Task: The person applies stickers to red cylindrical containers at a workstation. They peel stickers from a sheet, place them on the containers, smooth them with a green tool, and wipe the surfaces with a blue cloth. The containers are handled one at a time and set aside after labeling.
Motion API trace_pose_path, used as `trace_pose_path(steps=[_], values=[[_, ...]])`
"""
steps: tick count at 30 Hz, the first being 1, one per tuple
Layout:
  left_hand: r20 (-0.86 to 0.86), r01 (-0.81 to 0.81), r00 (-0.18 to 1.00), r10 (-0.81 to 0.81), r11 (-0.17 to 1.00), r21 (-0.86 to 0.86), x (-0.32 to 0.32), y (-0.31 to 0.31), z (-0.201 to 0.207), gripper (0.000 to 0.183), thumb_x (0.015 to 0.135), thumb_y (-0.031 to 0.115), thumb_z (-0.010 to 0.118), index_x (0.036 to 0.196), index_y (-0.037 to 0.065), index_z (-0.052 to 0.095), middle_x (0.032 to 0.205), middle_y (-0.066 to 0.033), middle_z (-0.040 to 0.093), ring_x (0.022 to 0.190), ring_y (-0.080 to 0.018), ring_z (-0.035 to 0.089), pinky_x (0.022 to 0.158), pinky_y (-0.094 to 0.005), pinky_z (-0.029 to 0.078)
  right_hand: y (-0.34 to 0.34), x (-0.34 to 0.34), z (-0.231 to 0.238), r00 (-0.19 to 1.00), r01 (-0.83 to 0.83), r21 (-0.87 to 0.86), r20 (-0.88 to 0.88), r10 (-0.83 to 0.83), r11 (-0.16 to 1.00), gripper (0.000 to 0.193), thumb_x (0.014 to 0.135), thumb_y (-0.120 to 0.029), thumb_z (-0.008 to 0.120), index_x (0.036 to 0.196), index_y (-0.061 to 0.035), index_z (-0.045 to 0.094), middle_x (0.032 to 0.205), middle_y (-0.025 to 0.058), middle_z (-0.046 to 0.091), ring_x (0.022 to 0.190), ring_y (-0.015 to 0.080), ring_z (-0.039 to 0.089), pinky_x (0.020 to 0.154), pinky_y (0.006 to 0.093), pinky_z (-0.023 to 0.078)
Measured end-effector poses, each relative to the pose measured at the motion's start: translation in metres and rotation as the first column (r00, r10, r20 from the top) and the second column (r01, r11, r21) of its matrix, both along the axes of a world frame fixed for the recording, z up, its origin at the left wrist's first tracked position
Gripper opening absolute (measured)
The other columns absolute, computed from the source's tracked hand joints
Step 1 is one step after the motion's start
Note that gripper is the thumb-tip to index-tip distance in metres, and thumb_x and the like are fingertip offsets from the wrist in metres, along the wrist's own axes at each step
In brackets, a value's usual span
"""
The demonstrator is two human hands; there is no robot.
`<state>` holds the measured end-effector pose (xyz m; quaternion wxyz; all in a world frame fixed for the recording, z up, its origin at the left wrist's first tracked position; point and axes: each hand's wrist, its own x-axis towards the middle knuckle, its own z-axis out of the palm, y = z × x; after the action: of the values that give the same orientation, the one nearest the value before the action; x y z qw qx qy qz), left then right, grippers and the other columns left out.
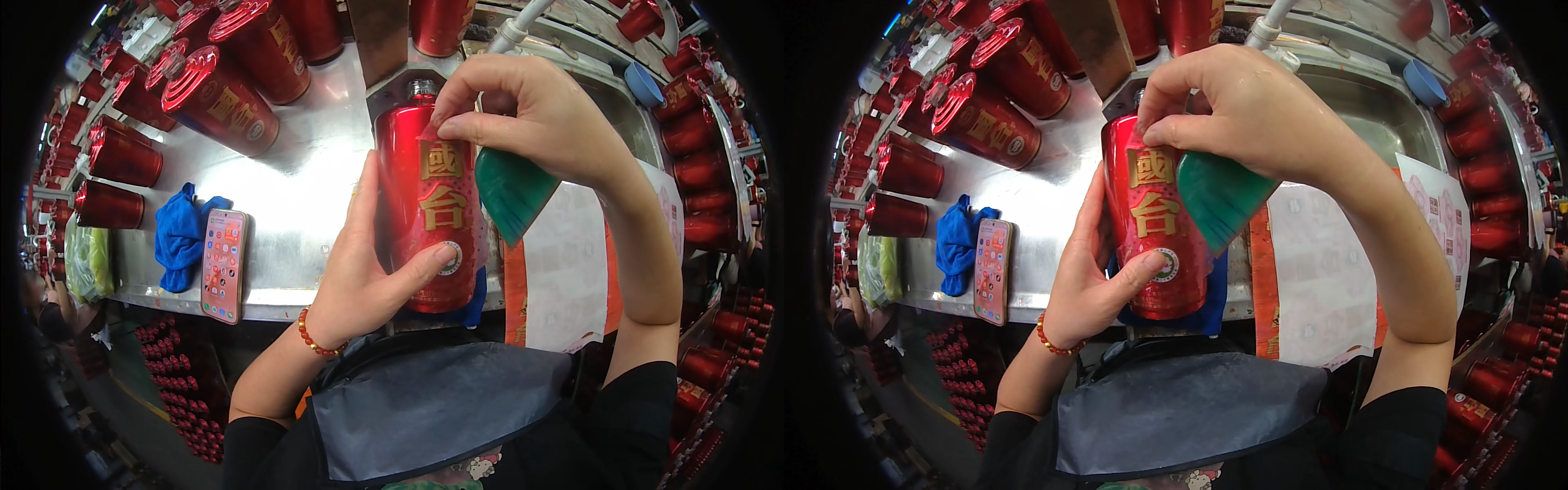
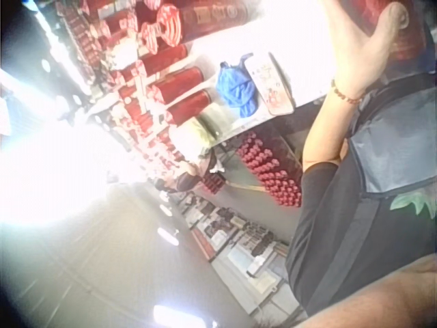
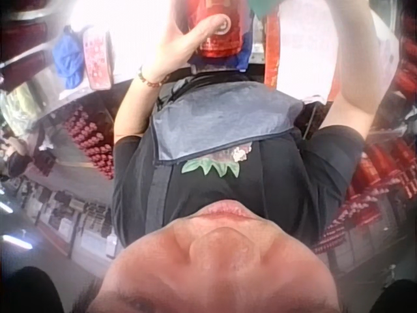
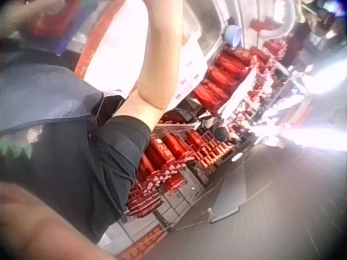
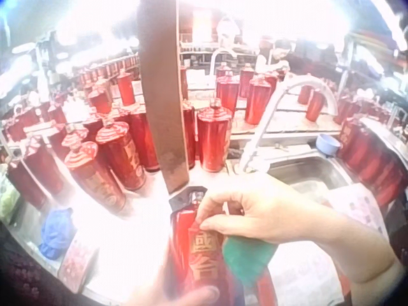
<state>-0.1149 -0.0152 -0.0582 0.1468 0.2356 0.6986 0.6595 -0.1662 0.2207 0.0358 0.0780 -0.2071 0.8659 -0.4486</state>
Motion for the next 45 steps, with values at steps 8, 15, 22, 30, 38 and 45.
trace_pose_path(steps=[8,15,22,30,38,45], values=[[0.038,-0.004,0.999,0.003,1.0,0.024,0.001,0.001,0.001,0.107,0.089,0.028,0.08,0.158,-0.011,0.008,0.155,-0.0264,0.036,0.145,-0.0307,0.039,0.118,-0.04,0.033,0.002,-0.003,-0.005,0.999,-0.013,-0.016,-0.037,0.013,1.0,0.009,0.093,-0.007,0.07,0.099,-0.0008,0.069,0.083,-0.0023,0.065,0.068,-0.0003,0.052,0.059,0.0183,0.041],[0.079,-0.007,0.997,0.003,0.998,0.057,0.003,0.002,0.003,0.108,0.089,0.025,0.08,0.158,-0.011,0.006,0.155,-0.0253,0.036,0.144,-0.0294,0.04,0.118,-0.0394,0.034,0.003,-0.004,-0.007,0.998,-0.018,-0.024,-0.055,0.017,1.0,0.009,0.092,-0.007,0.07,0.099,-0.0016,0.069,0.083,-0.0024,0.066,0.066,-0.0012,0.051,0.058,0.018,0.04],[0.057,-0.002,0.998,-0.002,0.998,0.062,0.003,0.001,0.002,0.106,0.09,0.023,0.079,0.159,-0.01,0.006,0.158,-0.0244,0.034,0.145,-0.0286,0.038,0.118,-0.0388,0.033,0.004,0.0,-0.016,0.987,0.101,-0.012,-0.128,-0.102,0.995,0.021,0.092,-0.011,0.072,0.111,-0.0036,0.069,0.085,-0.0037,0.061,0.067,-0.0013,0.051,0.059,0.017,0.04],[0.111,-0.028,0.993,0.025,0.999,0.032,0.009,-0.02,-0.015,0.068,0.106,0.019,0.053,0.161,-0.003,0.018,0.163,-0.0203,0.03,0.151,-0.0279,0.03,0.122,-0.0399,0.025,0.03,0.058,-0.057,0.89,0.41,-0.203,0.302,-0.342,0.889,0.046,0.098,-0.016,0.068,0.139,0.0004,0.057,0.091,-0.002,0.06,0.085,0.0039,0.057,0.077,0.0186,0.046],[0.195,-0.025,0.98,0.033,0.999,-0.045,0.014,-0.025,-0.023,0.062,0.104,0.015,0.056,0.158,-0.003,0.03,0.159,-0.0171,0.035,0.15,-0.0266,0.032,0.121,-0.0392,0.026,-0.01,0.108,-0.085,0.778,0.476,-0.446,0.615,-0.127,0.758,0.072,0.091,-0.021,0.079,0.148,0.0044,0.044,0.089,0.0005,0.062,0.082,0.0066,0.059,0.073,0.0209,0.047],[0.262,-0.031,0.965,-0.002,0.992,0.122,0.013,-0.022,-0.023,0.061,0.108,0.02,0.054,0.157,-0.005,0.029,0.158,-0.0156,0.036,0.145,-0.0231,0.038,0.119,-0.0377,0.032,-0.008,0.109,-0.077,0.748,0.501,-0.497,0.661,-0.065,0.708,0.071,0.093,-0.023,0.078,0.148,0.007,0.044,0.09,0.0,0.062,0.085,0.0066,0.059,0.076,0.0209,0.047]])
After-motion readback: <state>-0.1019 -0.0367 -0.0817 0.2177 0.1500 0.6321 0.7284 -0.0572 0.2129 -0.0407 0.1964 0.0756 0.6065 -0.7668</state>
